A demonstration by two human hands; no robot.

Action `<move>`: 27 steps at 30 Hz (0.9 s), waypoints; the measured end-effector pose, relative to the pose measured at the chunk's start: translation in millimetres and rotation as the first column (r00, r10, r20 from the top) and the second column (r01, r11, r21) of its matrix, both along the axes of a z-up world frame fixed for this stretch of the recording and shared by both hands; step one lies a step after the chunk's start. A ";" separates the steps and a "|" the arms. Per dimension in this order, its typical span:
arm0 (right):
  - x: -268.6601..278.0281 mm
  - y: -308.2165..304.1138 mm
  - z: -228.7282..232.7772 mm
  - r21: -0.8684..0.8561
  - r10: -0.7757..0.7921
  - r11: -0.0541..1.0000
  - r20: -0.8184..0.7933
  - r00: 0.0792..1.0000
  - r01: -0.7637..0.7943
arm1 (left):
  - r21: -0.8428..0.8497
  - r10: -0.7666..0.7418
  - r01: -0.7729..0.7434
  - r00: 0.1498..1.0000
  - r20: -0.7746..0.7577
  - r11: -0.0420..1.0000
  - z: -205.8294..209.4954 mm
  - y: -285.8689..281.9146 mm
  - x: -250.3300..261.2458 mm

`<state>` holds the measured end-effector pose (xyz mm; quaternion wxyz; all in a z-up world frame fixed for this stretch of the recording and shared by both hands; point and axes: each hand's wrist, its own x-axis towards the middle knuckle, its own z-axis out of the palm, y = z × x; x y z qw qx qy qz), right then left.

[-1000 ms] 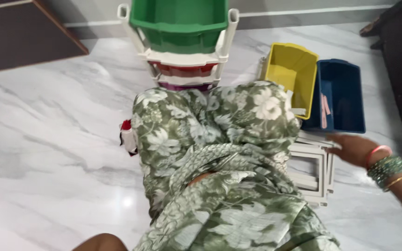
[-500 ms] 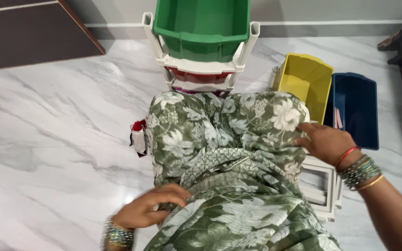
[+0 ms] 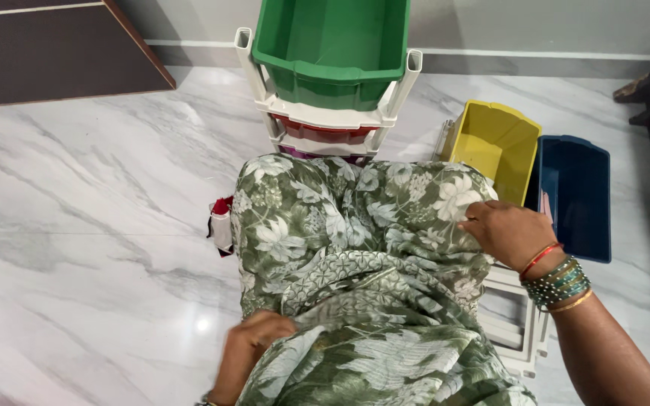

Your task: The person assembles a modular plastic storage unit by inserting white support legs into the frame of stacked bins. They remove a blue bin, insert legs into the green bin frame, and continue attaching legs to other sections.

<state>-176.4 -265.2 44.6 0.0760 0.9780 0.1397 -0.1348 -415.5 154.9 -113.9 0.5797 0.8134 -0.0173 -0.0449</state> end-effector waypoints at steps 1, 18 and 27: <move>1.7 3.2 2.1 0.040 0.016 0.999 0.006 1.000 -0.016 | 0.085 0.051 -0.056 0.997 0.060 0.995 -11.6 21.5 -6.8; 117.5 88.7 -12.4 0.648 -0.021 0.731 0.334 0.942 -0.213 | 0.447 0.164 -0.239 0.966 0.200 0.862 121.7 126.3 284.9; 165.0 123.5 -45.0 0.842 -0.230 0.499 0.357 0.905 -0.205 | 0.033 0.385 -0.406 0.886 0.260 0.913 78.7 55.8 433.9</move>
